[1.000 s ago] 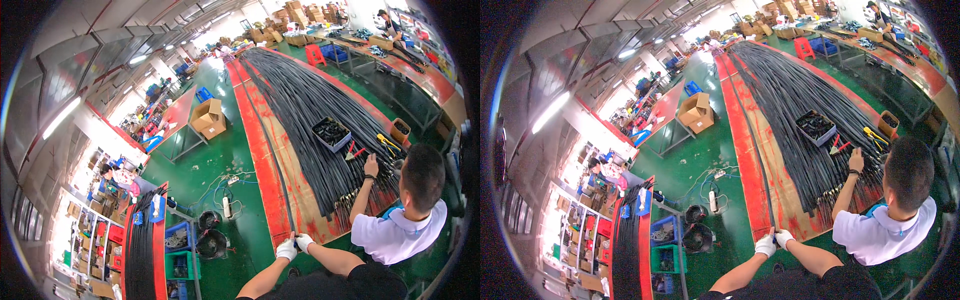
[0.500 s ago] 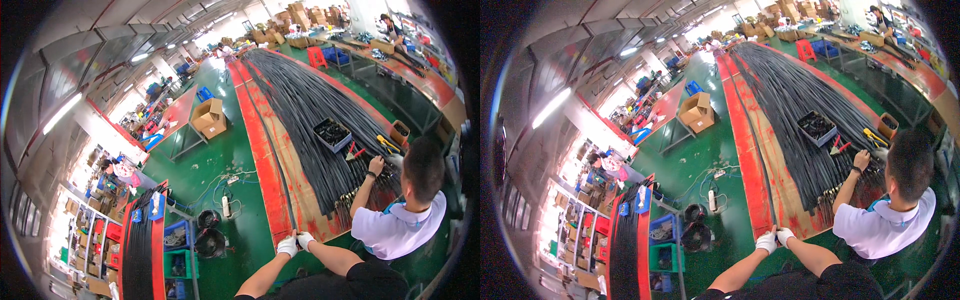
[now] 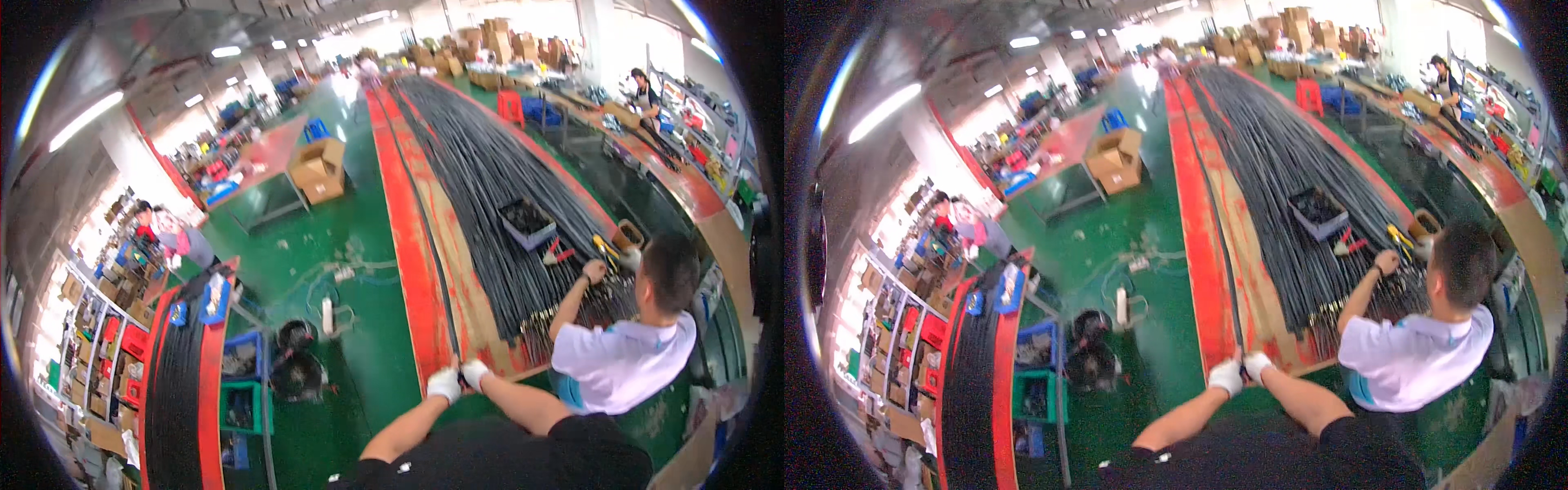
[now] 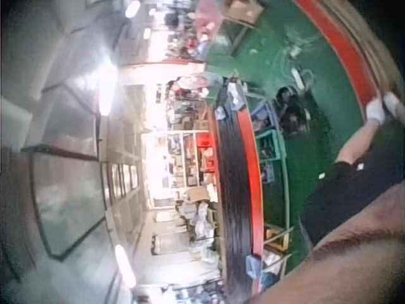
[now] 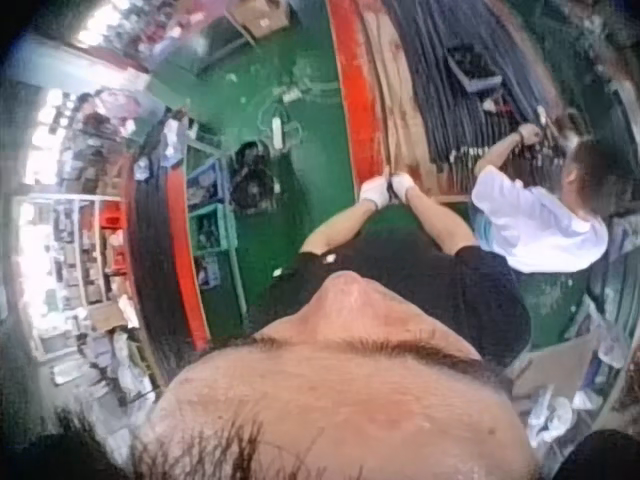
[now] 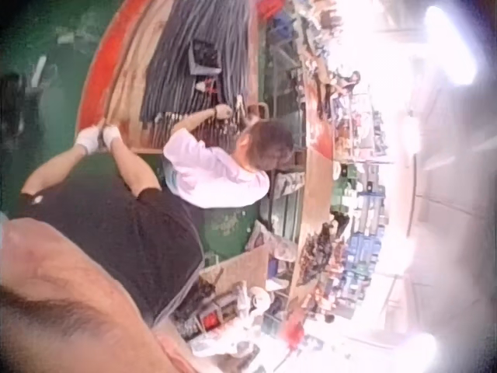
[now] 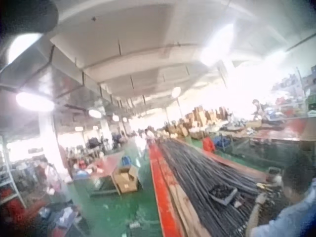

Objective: Group and bundle long black cables using a handheld tool on a factory table.

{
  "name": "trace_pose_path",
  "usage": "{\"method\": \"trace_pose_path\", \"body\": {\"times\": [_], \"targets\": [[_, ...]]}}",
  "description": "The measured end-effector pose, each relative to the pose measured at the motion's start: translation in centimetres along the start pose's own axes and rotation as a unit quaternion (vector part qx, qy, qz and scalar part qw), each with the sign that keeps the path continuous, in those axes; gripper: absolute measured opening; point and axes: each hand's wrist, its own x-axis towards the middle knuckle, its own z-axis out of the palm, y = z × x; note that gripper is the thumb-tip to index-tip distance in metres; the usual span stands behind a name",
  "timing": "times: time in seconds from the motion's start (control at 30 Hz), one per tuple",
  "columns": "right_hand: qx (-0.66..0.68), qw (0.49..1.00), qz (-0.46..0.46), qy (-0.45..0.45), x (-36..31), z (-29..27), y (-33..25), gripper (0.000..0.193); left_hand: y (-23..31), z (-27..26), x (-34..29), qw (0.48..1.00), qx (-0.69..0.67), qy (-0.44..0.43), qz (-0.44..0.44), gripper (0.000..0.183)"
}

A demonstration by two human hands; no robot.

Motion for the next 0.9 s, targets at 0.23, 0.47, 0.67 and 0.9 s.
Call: {"method": "trace_pose_path", "body": {"times": [0.23, 0.47, 0.67, 0.9], "targets": [[0.376, 0.910, 0.165, -0.049, -2.8, -4.0, -5.2, 0.032, -1.3, 1.3, -0.7, 0.996, -0.023, 0.056, -0.062, 0.072], [0.455, 0.872, 0.183, 0.011, -3.1, -4.6, -6.1, 0.038, -1.4, 1.5, -0.2, 0.994, -0.038, 0.034, -0.095, 0.095], [0.430, 0.886, 0.172, -0.006, -3.2, -5.9, -6.8, 0.037, -1.2, 1.4, -1.0, 0.992, -0.044, 0.110, -0.042, 0.073], [0.438, 0.884, 0.163, 0.012, -2.9, -5.5, -5.6, 0.039, -1.0, 1.2, 0.1, 0.998, -0.024, 0.054, -0.031, 0.095]]}}
